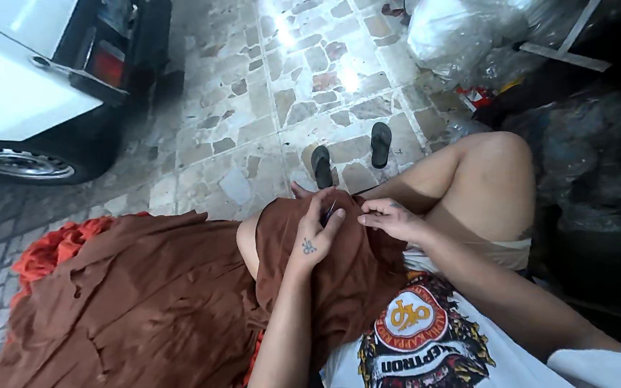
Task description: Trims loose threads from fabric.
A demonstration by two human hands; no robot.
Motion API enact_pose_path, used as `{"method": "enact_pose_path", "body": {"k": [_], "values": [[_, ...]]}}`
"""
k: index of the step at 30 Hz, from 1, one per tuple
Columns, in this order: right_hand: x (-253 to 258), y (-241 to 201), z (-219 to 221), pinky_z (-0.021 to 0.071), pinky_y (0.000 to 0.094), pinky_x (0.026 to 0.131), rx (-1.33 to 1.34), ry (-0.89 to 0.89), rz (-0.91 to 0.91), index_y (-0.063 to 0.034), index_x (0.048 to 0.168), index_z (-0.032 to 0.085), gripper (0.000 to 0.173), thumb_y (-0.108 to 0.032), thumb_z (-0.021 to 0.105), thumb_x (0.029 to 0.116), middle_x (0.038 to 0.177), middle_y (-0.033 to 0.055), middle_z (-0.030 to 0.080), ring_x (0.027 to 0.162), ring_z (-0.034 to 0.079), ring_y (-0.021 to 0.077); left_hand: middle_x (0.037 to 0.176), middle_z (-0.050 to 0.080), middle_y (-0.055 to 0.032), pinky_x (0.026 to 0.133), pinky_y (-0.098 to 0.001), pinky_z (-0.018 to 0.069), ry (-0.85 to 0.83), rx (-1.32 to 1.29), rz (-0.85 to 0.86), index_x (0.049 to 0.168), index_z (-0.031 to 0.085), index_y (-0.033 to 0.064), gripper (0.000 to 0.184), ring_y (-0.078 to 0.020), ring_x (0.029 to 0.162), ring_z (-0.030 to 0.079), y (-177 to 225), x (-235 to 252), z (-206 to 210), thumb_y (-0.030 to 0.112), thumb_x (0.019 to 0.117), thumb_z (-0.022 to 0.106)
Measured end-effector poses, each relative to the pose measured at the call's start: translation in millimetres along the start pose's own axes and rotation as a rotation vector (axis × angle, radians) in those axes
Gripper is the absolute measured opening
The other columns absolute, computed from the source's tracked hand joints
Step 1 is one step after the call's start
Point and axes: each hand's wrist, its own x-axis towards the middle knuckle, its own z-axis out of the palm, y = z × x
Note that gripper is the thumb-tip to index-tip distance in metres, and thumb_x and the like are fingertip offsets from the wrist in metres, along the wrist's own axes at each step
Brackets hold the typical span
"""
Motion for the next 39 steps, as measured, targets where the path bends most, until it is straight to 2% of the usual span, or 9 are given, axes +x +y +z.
{"method": "enact_pose_path", "body": {"k": [3,6,8,13,22,27,31,35,39], "values": [[-27,-18,1,0.0490,0.0189,0.080,0.123,-0.027,-0.224,-0.0053,0.097,0.066,0.022,-0.023,0.055,0.1038,0.086,-0.0054,0.063,0.083,0.058,-0.0036,0.098,0.071,-0.0003,0.074,-0.0243,0.0558,-0.095,-0.056,0.124,0.146,0.054,0.0101,0.048,-0.0025,0.079,0.064,19,-9,0,0.027,0.1015,0.060],[-52,-45,10,0.0488,0.0140,0.075,0.223,-0.029,-0.410,-0.0079,0.095,0.066,0.020,-0.024,0.058,0.1032,0.086,-0.0104,0.063,0.082,0.057,-0.0069,0.085,0.068,0.0022,0.068,-0.0177,0.0534,-0.172,-0.149,0.304,0.106,0.068,0.0019,0.019,0.0013,0.073,0.062,48,-12,-1,0.018,0.1044,0.057],[-62,-58,13,0.0502,0.0127,0.075,0.322,-0.019,-0.486,-0.0100,0.094,0.067,0.018,-0.024,0.060,0.1027,0.087,-0.0122,0.064,0.083,0.059,-0.0076,0.077,0.063,0.0023,0.062,-0.0169,0.0500,-0.093,-0.126,0.389,0.094,0.063,0.0036,0.017,0.0005,0.067,0.058,68,-17,-5,0.017,0.1036,0.057],[-79,-75,10,0.0489,0.0113,0.077,0.378,-0.054,-0.549,-0.0066,0.098,0.068,0.024,-0.020,0.051,0.1069,0.087,-0.0107,0.064,0.085,0.058,-0.0088,0.095,0.063,0.0028,0.071,-0.0196,0.0512,0.044,0.074,0.437,0.138,0.054,0.0120,0.051,-0.0002,0.079,0.057,100,-51,-21,0.051,0.1053,0.049],[-84,-83,14,0.0458,0.0077,0.069,0.353,-0.080,-0.569,0.0003,0.097,0.066,0.022,-0.016,0.054,0.1055,0.083,-0.0059,0.063,0.077,0.055,-0.0093,0.094,0.067,-0.0028,0.076,-0.0197,0.0503,0.046,0.156,0.514,0.119,0.071,0.0097,0.038,-0.0057,0.087,0.062,110,-88,-34,0.042,0.1014,0.062],[-86,-86,13,0.0457,0.0079,0.069,0.307,-0.072,-0.578,0.0006,0.096,0.065,0.024,-0.017,0.053,0.1062,0.083,-0.0049,0.062,0.078,0.054,-0.0086,0.090,0.064,0.0036,0.070,-0.0137,0.0466,0.111,0.046,0.480,0.122,0.069,0.0129,0.036,0.0014,0.079,0.057,108,-87,-32,0.041,0.1008,0.063],[-87,-88,16,0.0451,0.0080,0.071,0.200,-0.051,-0.624,0.0027,0.096,0.062,0.024,-0.014,0.049,0.1067,0.083,-0.0016,0.058,0.078,0.053,-0.0067,0.081,0.057,0.0042,0.064,-0.0117,0.0438,-0.037,-0.090,0.461,0.138,0.060,0.0134,0.040,0.0035,0.069,0.051,101,-68,-28,0.022,0.0986,0.062],[-91,-89,24,0.0443,0.0078,0.071,0.058,0.050,-0.644,0.0030,0.099,0.061,0.025,-0.015,0.047,0.1082,0.082,0.0014,0.059,0.078,0.054,-0.0059,0.085,0.065,0.0008,0.069,-0.0118,0.0482,-0.201,-0.209,0.516,0.104,0.067,0.0017,0.014,0.0038,0.077,0.057,92,-44,-25,0.015,0.1005,0.064],[-91,-79,36,0.0478,0.0112,0.073,0.072,0.116,-0.640,0.0023,0.103,0.060,0.032,-0.025,0.045,0.1103,0.087,0.0034,0.060,0.080,0.056,-0.0030,0.084,0.060,0.0042,0.068,-0.0127,0.0487,-0.039,-0.187,0.543,0.101,0.060,0.0071,0.014,0.0031,0.075,0.056,91,-49,-22,0.021,0.1036,0.060]]}}
